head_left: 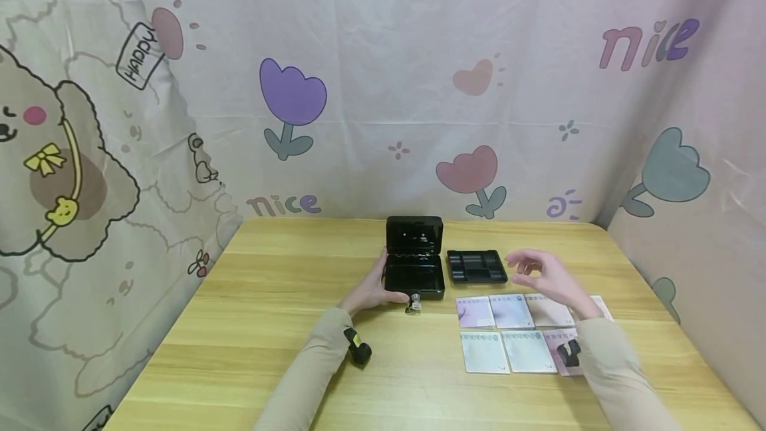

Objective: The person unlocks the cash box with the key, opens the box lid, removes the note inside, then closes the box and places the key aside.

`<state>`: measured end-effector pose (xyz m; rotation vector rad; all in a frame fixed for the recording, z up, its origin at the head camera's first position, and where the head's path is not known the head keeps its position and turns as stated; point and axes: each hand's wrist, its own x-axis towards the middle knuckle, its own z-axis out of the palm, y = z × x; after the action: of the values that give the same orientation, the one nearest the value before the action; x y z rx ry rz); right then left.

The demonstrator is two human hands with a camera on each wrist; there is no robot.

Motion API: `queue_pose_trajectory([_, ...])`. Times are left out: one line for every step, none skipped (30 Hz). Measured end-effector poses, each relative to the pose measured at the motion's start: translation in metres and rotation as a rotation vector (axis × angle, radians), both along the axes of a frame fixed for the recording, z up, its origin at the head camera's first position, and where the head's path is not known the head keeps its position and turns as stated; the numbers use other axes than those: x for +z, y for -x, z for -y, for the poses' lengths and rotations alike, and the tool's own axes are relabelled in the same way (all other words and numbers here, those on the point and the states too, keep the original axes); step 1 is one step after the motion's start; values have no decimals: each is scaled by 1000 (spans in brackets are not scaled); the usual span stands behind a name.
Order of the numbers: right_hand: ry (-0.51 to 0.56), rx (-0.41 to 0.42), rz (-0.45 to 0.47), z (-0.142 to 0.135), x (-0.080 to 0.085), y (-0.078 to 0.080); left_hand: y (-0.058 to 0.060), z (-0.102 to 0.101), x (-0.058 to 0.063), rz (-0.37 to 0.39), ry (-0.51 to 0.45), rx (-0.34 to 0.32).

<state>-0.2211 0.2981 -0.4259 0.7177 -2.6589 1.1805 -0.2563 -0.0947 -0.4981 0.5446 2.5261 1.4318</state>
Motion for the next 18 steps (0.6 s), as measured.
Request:
queue_pose_trajectory([-2, 3, 1, 2, -1, 2, 0, 0, 0, -1, 3, 1])
queue_pose_trajectory([-5, 7, 1, 4, -1, 4, 0, 0, 0, 0, 5, 3])
queue_pose_trajectory([-7, 13, 0, 5, -2, 6, 0, 0, -1, 1, 3, 3])
queue_pose_trajectory([-8, 15, 3, 7, -2, 8, 0, 1, -1, 3, 1, 4])
queue_pose_trajectory([-10, 17, 6, 8, -2, 10, 0, 1, -1, 4, -1, 5])
queue_pose_trajectory([-12, 17, 7, 10, -3, 12, 0, 1, -1, 5, -3, 5])
queue_pose_trajectory([-15, 17, 10, 11, -3, 14, -1, 1, 0, 7, -4, 5])
queue_pose_trajectory([-18, 17, 17, 13, -3, 15, -1, 0, 0, 7, -5, 5])
queue_pose_trajectory([-20, 18, 26, 14, -3, 17, -1, 0, 0, 6, -5, 5])
queue_pose_trajectory([-22, 16, 33, 15, -4, 19, -1, 0, 1, 4, -6, 5])
queue_pose_trajectory([-22, 15, 37, 17, -5, 21, -1, 0, 1, 2, -6, 5])
queue_pose_trajectory([-20, 16, 44, 19, -6, 23, -1, 0, 1, 1, -5, 5])
queue_pose_trajectory([-15, 17, 53, 20, -7, 25, -1, 0, 1, 0, -7, 4])
queue_pose_trajectory([-10, 21, 60, 22, -9, 27, -1, 0, 1, -1, -9, 4])
queue_pose_trajectory([-4, 22, 65, 24, -10, 29, -1, 0, 1, -1, -10, 4])
queue_pose_trajectory([2, 23, 72, 25, -11, 31, -1, 0, 1, 0, -9, 4])
queue_pose_trajectory([3, 25, 76, 27, -12, 32, -1, 0, 1, 1, -11, 4])
queue_pose_trajectory([4, 29, 82, 28, -13, 34, -1, 0, 1, 1, -12, 3])
